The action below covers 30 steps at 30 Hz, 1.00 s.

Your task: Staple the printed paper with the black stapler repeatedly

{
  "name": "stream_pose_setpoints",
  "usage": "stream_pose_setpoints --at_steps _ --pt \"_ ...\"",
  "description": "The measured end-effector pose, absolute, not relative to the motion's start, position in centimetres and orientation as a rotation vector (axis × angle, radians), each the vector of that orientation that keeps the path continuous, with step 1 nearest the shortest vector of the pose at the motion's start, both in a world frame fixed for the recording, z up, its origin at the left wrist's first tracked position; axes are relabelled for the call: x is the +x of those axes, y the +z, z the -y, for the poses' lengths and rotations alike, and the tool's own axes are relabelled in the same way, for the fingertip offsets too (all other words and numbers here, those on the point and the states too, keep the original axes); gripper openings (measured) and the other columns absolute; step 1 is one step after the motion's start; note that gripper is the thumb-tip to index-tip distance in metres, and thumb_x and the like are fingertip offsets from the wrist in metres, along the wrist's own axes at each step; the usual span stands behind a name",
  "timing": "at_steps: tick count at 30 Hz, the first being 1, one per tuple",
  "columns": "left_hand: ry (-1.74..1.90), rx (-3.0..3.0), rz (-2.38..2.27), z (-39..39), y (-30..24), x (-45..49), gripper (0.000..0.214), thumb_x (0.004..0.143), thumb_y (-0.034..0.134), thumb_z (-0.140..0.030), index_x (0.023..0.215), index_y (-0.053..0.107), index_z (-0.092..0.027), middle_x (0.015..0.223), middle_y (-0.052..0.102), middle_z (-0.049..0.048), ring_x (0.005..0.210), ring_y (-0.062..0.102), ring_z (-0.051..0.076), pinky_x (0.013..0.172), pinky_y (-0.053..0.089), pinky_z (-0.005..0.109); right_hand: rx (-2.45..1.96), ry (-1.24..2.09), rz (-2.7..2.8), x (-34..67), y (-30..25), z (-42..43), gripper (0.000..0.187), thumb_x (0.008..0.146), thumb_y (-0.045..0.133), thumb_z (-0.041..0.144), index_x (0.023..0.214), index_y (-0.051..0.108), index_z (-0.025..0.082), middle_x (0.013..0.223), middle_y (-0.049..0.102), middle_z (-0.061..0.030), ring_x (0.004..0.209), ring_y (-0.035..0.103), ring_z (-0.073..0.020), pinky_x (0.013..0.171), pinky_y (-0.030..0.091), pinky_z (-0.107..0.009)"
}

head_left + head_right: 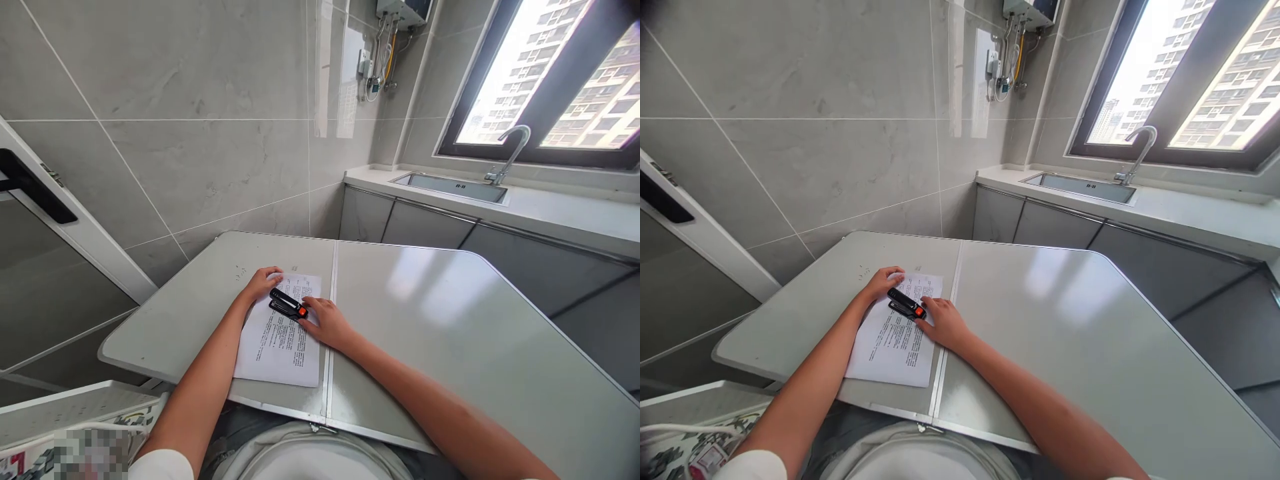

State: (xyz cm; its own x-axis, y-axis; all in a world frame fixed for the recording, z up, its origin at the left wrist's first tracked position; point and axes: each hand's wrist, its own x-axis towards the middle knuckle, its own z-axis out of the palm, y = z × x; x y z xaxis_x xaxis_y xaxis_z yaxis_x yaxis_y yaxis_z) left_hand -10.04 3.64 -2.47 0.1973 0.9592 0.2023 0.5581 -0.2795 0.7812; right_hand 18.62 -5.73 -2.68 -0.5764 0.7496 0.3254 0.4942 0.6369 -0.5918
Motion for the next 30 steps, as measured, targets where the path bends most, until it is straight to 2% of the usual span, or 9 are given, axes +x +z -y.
stream_pose_setpoints --at_steps 4,9,14,20,24,26,30 --pt "1.017 1.877 -1.315 -3.6 -2.1 -9.8 0.036 0.084 0.066 -0.052 0.095 0.07 -0.018 0.094 0.072 0.003 0.089 0.065 0.022 0.083 0.049 0.03 -0.919 0.557 2.356 18.8 -2.3 6.1 0.053 0.094 0.069 0.038 0.142 0.051 0.024 0.13 0.068 -0.0109 0.126 0.059 -0.0272 0.114 0.034 -0.047" --pt "1.009 1.774 -1.205 -3.0 -1.7 -8.5 0.037 0.088 0.064 -0.054 0.097 0.064 -0.018 0.085 0.067 0.0002 0.076 0.061 0.017 0.073 0.049 0.026 -1.143 0.574 2.246 17.8 -2.4 7.0 0.048 0.093 0.07 0.041 0.138 0.057 0.026 0.109 0.072 -0.0079 0.109 0.063 -0.0261 0.103 0.039 -0.043" --pt "0.995 1.656 -1.171 -2.7 -1.5 -7.8 0.04 0.086 0.066 -0.056 0.097 0.06 -0.018 0.079 0.065 -0.0014 0.07 0.059 0.016 0.066 0.047 0.025 -1.174 0.533 2.232 17.6 -1.6 7.3 0.029 0.092 0.068 0.032 0.119 0.069 0.023 0.092 0.071 -0.0049 0.091 0.064 -0.0217 0.099 0.037 -0.04" --pt "0.956 1.558 -1.196 -2.8 -2.1 -5.5 0.038 0.086 0.065 -0.055 0.101 0.058 -0.02 0.076 0.063 -0.0026 0.067 0.059 0.016 0.063 0.046 0.026 -1.148 0.647 2.143 20.1 0.2 7.4 0.024 0.09 0.071 0.032 0.113 0.075 0.029 0.088 0.074 -0.002 0.085 0.065 -0.0209 0.097 0.039 -0.04" --pt "0.982 1.67 -1.357 -2.8 -3.0 -3.1 0.03 0.09 0.057 -0.048 0.098 0.06 -0.02 0.081 0.064 -0.0002 0.077 0.062 0.019 0.071 0.048 0.029 -1.103 0.645 2.183 23.5 0.7 6.9 0.025 0.088 0.071 0.031 0.113 0.076 0.03 0.093 0.077 -0.0028 0.084 0.067 -0.023 0.097 0.042 -0.044" --pt "0.977 1.768 -1.411 -2.7 -3.5 -2.1 0.024 0.091 0.056 -0.04 0.104 0.06 -0.021 0.092 0.066 0.002 0.087 0.064 0.021 0.08 0.051 0.033 -1.114 0.654 2.173 25.2 0.4 6.4 0.025 0.089 0.07 0.033 0.113 0.076 0.03 0.098 0.078 -0.0035 0.088 0.069 -0.0247 0.099 0.043 -0.046" --pt "0.95 2.102 -1.374 -2.2 -4.1 -1.0 0.043 0.085 0.066 -0.022 0.127 0.057 -0.024 0.123 0.061 0.0074 0.117 0.059 0.025 0.104 0.046 0.04 -1.183 0.705 2.049 27.5 -0.7 5.6 0.03 0.087 0.071 0.037 0.116 0.076 0.028 0.114 0.077 -0.0053 0.108 0.069 -0.0302 0.105 0.042 -0.05"
